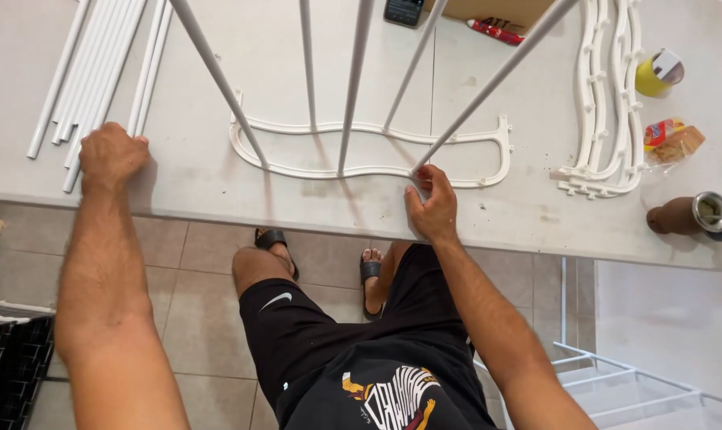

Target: Assembling a white multi-tier rack by inserting rods into a frame and then hanging the completed rack on a wall.

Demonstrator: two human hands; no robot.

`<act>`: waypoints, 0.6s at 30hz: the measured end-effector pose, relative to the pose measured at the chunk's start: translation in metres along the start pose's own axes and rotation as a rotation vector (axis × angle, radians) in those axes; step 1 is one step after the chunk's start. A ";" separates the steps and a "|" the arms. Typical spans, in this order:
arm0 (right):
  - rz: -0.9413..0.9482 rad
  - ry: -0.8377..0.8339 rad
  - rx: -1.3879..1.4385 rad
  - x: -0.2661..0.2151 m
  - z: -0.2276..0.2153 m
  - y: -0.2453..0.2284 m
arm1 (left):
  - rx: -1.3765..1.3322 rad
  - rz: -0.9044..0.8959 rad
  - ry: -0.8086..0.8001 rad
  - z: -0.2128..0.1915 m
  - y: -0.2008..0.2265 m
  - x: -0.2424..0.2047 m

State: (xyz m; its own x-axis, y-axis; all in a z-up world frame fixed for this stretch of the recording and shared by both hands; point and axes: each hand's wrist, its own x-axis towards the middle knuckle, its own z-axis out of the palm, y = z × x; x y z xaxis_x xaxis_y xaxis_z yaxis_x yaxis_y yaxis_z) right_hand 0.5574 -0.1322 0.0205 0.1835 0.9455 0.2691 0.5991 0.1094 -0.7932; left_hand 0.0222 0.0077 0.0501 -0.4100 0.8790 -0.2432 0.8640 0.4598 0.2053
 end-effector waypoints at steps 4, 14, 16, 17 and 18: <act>-0.018 0.006 -0.005 -0.001 -0.001 0.006 | 0.262 0.088 0.009 0.021 0.004 0.007; -0.106 0.055 0.070 -0.002 0.002 0.025 | -0.845 0.341 0.426 0.015 -0.003 -0.198; -0.129 0.068 0.078 -0.003 -0.001 0.020 | -1.044 0.362 0.491 0.020 -0.010 -0.251; -0.161 0.132 0.081 -0.005 -0.005 0.015 | -1.112 0.389 0.506 0.024 -0.015 -0.273; -0.192 0.200 0.085 -0.006 -0.008 0.011 | -1.180 0.422 0.519 0.028 -0.019 -0.293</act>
State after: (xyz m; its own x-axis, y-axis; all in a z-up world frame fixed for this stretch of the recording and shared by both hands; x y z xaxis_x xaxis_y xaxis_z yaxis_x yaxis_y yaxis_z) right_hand 0.5691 -0.1390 0.0144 0.2288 0.8265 0.5144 0.5716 0.3137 -0.7582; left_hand 0.1344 -0.2622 0.0907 -0.4667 0.8038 0.3689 0.2950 -0.2517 0.9218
